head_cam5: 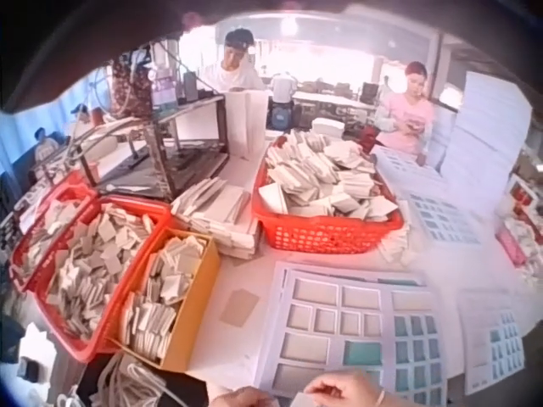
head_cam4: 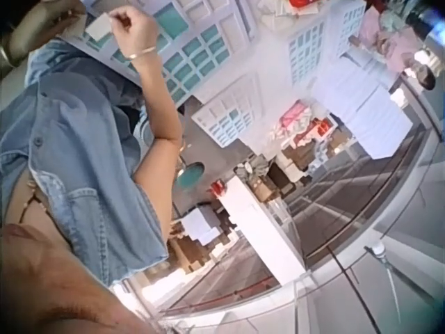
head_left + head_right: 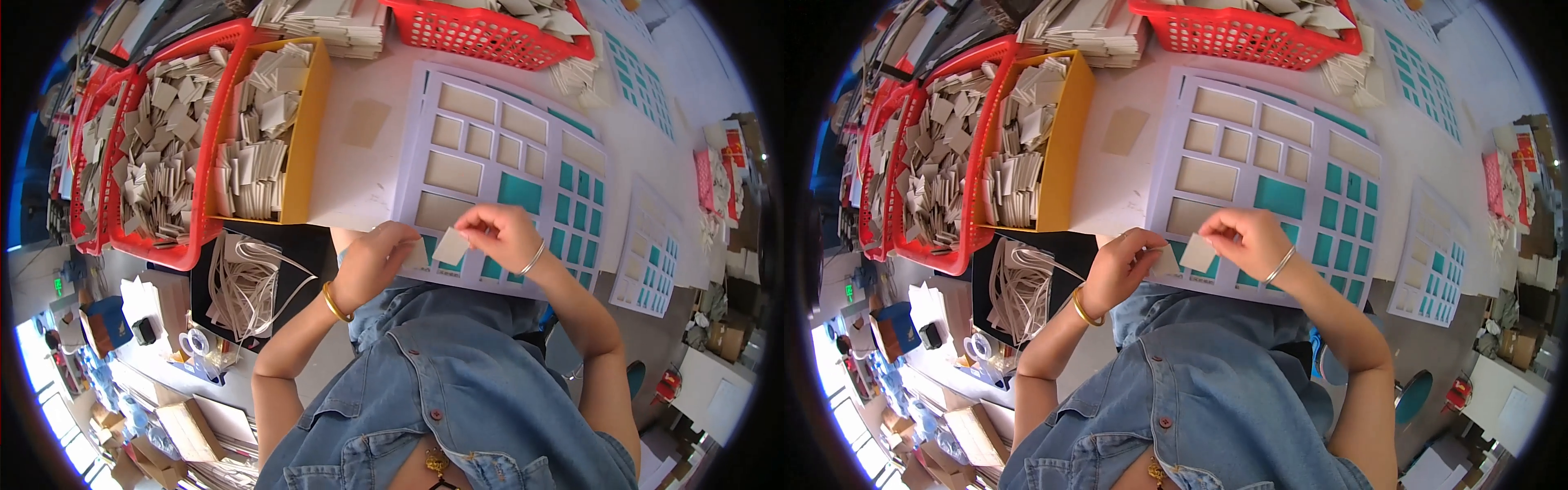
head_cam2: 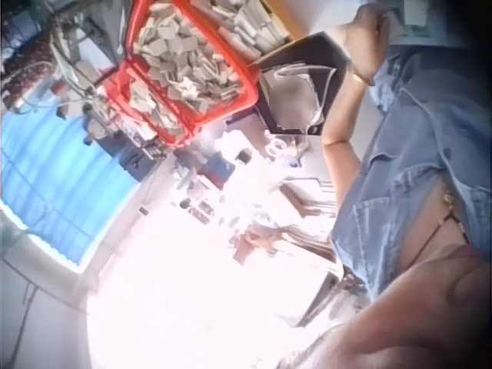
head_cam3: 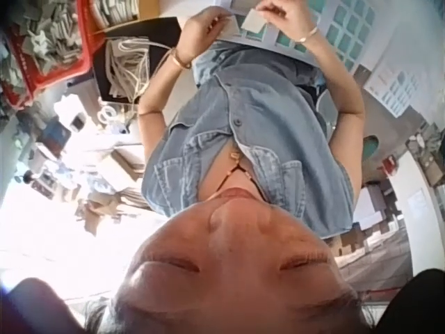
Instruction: Assembling packaging inserts by placing small rectangular pieces into a gridded tray.
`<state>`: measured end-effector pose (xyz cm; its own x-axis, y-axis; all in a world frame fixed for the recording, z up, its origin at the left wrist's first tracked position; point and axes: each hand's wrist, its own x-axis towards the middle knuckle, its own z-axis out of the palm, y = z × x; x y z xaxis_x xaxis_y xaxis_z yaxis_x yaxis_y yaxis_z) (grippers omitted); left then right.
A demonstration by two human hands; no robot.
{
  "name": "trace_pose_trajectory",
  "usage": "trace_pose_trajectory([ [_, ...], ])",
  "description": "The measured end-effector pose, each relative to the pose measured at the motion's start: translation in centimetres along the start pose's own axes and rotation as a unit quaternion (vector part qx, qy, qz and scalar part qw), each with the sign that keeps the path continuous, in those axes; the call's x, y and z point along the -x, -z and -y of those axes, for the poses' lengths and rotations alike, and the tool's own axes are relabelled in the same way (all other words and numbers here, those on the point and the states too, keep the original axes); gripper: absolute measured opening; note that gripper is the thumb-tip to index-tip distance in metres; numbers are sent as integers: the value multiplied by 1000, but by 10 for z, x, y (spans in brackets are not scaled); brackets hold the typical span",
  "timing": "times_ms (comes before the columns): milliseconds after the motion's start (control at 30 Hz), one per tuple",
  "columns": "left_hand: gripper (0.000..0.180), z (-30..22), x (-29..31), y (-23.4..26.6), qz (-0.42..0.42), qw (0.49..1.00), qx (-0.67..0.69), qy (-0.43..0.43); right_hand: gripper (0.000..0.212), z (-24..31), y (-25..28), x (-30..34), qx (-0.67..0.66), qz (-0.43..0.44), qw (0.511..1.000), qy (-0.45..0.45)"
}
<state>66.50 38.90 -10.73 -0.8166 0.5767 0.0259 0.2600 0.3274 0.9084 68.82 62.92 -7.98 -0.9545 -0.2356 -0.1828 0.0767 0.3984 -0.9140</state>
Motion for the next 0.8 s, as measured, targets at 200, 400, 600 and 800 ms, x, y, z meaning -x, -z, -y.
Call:
trace_pose_trajectory([
  [200, 12, 4, -14, -17, 36, 994, -79, -61, 11, -28, -15, 24, 74, -45, 996, 31],
  [400, 15, -3, -13, -26, 29, 981, -180, -59, 9, -40, -26, 22, 142, -55, 985, 78],
  [600, 18, -7, -2, -30, 12, 975, -224, 5, 9, -28, -36, 27, 203, -83, 973, 67],
  [800, 18, -6, 10, -22, 13, 953, -235, -192, 14, -34, -34, 36, 346, -81, 918, 176],
])
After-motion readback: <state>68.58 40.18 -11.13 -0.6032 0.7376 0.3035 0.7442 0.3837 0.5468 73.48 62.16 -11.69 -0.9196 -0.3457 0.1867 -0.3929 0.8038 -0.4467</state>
